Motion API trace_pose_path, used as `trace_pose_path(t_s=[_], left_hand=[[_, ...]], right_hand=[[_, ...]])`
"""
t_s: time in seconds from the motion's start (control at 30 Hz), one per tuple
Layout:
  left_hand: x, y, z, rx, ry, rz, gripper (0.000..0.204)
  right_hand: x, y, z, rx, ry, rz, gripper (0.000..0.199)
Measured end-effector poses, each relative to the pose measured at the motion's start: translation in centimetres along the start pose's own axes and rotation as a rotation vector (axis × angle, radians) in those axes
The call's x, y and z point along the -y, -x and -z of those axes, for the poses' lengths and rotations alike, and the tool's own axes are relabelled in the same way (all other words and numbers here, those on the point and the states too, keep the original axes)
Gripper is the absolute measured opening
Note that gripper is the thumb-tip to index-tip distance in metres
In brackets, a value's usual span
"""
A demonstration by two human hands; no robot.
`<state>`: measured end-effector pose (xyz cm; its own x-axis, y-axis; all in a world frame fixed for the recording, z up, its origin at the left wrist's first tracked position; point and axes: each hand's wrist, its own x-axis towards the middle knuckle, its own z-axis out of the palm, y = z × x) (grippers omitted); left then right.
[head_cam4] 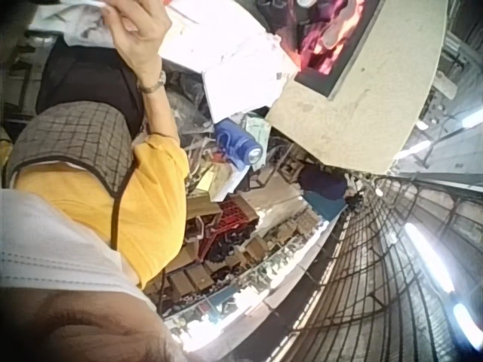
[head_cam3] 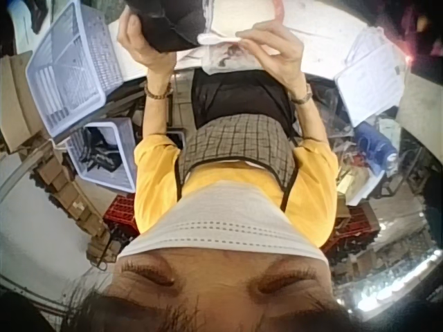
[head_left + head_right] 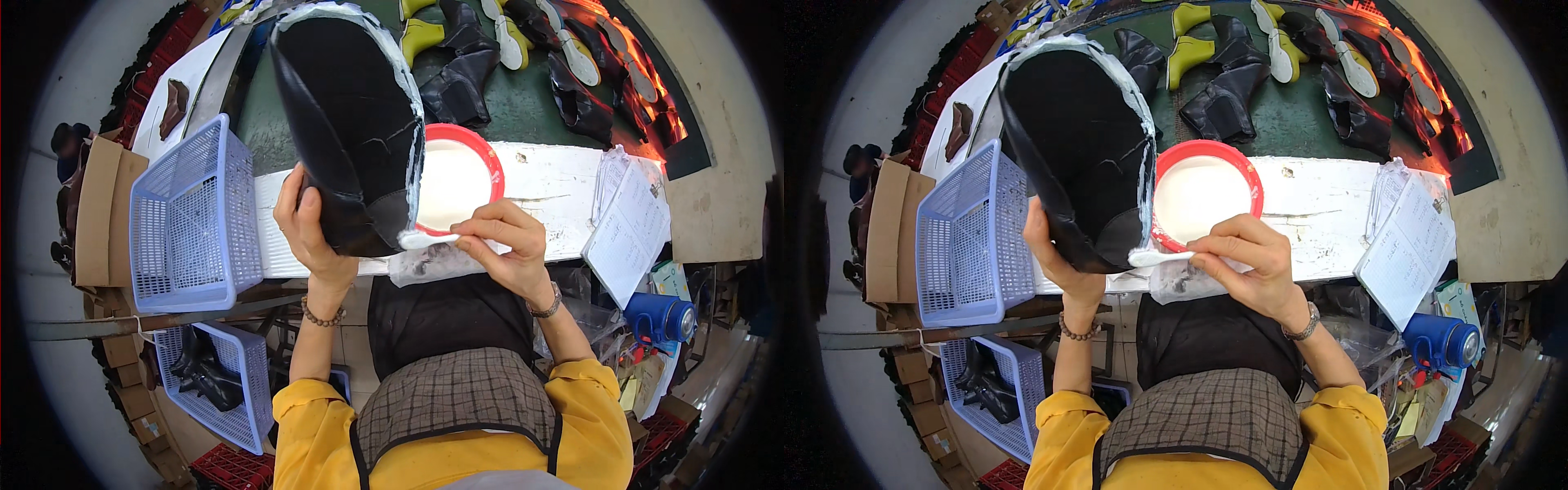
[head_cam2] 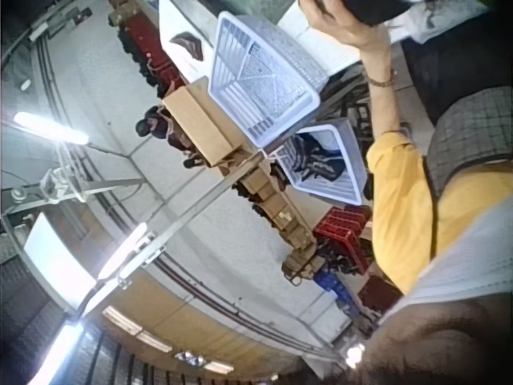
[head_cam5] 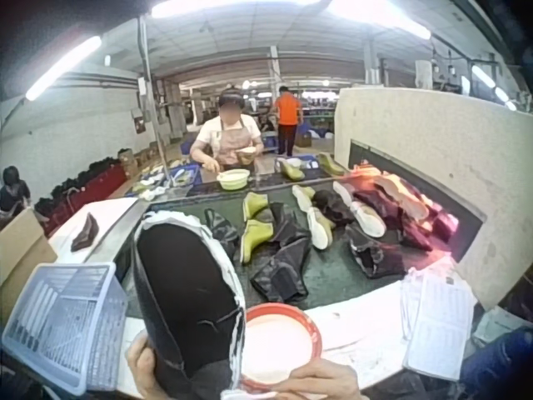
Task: Apply adhesive to the perimeter of black shoe uppers using a small brush and a bowl of glue.
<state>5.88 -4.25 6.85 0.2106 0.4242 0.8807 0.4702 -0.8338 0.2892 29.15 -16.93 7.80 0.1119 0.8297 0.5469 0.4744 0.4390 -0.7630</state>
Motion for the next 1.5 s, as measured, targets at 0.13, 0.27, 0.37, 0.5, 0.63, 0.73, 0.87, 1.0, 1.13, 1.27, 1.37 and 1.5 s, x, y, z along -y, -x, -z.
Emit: trace_pose_path(t_s=[0.13, 0.27, 0.37, 0.5, 0.63, 0.73, 0.87, 1.0, 1.13, 1.27, 1.37, 1.5], left_hand=[[1.0, 0.4, -0.1, 0.041, -0.009, -0.078, 0.081], [0.8, 3.0, 2.3, 0.175, 0.246, 0.190, 0.080], [0.8, 4.5, 4.5, 0.257, 0.444, 0.355, 0.074], [2.5, 6.6, 7.3, 0.358, 0.674, 0.397, 0.061], [3.9, 7.9, 9.3, 0.475, 0.817, 0.670, 0.043], [6.4, 10.4, 11.4, 0.325, 0.993, 0.854, 0.033], [5.1, 8.5, 11.0, -0.107, 0.963, 1.476, 0.039], [8.2, 11.0, 11.9, 0.334, 0.938, 1.217, 0.047], [6.2, 6.5, 9.6, 0.532, 0.885, 1.491, 0.028], [8.6, 7.5, 9.0, 0.740, 1.062, 1.475, 0.028], [8.1, 6.5, 8.0, 0.714, 1.188, 1.559, 0.040], [7.2, 6.2, 8.1, 0.424, 1.170, 1.467, 0.063]], right_hand=[[0.6, 0.0, 0.0, 0.050, -0.041, -0.083, 0.017], [-1.5, -0.5, 0.8, -0.076, 0.055, -0.100, 0.014], [-3.0, -0.6, 2.1, -0.163, 0.096, -0.105, 0.014], [-4.2, -1.1, 2.8, -0.202, 0.093, -0.110, 0.012], [-5.0, -1.6, 3.1, -0.206, 0.084, -0.111, 0.011], [-6.1, -1.8, 2.9, -0.193, 0.060, -0.106, 0.012], [-7.4, -1.3, 4.0, 0.019, 0.565, -0.170, 0.010], [-7.4, -1.2, 4.6, 0.127, 0.802, -0.109, 0.011], [-6.3, -1.3, 5.5, 0.072, 0.563, -0.224, 0.011], [-3.7, -3.9, 4.5, 0.035, 0.134, -0.051, 0.019], [-2.5, -5.3, 3.2, 0.125, 0.116, 0.117, 0.019], [-3.7, -4.5, 3.7, 0.143, 0.139, 0.085, 0.019]])
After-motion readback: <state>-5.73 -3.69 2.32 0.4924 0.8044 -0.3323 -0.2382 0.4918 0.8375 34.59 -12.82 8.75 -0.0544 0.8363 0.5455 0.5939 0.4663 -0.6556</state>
